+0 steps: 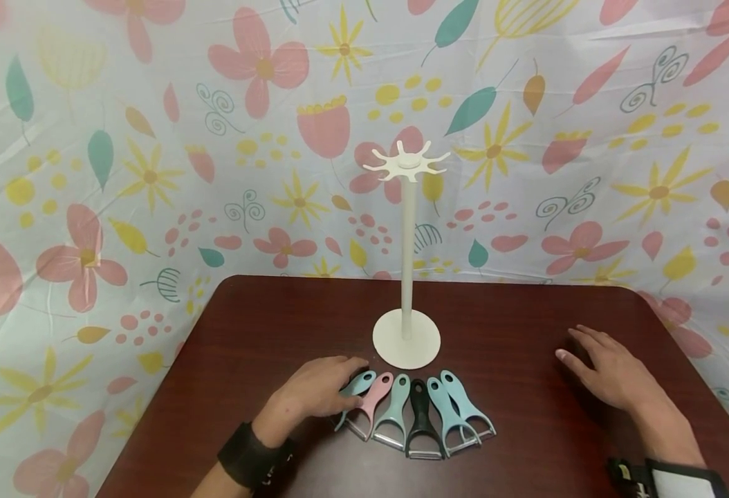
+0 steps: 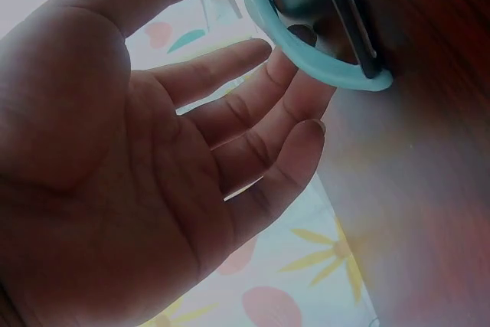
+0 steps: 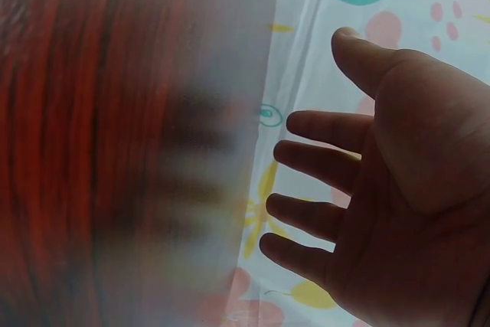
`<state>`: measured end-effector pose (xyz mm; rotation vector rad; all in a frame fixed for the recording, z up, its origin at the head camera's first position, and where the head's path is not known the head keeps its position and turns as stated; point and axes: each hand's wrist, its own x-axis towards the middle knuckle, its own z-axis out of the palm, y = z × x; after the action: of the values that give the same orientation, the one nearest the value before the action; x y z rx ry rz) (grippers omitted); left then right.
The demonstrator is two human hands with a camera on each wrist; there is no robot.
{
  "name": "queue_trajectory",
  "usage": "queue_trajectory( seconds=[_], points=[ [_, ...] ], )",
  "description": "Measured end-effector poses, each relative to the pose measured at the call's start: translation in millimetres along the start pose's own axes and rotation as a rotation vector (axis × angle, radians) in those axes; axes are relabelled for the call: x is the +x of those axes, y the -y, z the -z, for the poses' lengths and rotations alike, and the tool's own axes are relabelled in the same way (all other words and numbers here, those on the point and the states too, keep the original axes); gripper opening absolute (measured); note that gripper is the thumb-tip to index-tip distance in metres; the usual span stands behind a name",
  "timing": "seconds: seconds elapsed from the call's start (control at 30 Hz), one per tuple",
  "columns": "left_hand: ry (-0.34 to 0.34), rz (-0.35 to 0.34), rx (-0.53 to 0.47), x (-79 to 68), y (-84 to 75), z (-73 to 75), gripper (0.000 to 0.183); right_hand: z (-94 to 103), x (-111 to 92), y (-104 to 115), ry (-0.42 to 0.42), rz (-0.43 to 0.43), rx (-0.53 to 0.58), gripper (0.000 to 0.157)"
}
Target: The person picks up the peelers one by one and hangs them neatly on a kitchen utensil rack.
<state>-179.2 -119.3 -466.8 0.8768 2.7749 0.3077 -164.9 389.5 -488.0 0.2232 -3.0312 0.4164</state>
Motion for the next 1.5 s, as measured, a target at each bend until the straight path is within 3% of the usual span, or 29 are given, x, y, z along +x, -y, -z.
queue_trajectory(
  seconds=[0.33,0.67,1.03,1.5],
  points=[
    [0.009,-0.028,-0.049,1.5,1.2,-0.8,0.049,3.6,2.6,1.2,0.022,-0.007,0.001,0.078],
    [0.023,-0.044,-0.076,0.8,3.7,-2.5,0.045,5.4,3.4,1.2,0.054,-0.016,0.003,0.081],
    [0.004,-0.013,0.041,3.2,5.0,-1.2,0.050,6.0,1.1,-0.3,0.073,-0.037,0.012,0.081],
    [-0.050,-0.034,0.060,3.6,9.7,-1.7,0.050,3.1,-3.1,1.5,0.079,-0.041,0.030,0.079]
  ],
)
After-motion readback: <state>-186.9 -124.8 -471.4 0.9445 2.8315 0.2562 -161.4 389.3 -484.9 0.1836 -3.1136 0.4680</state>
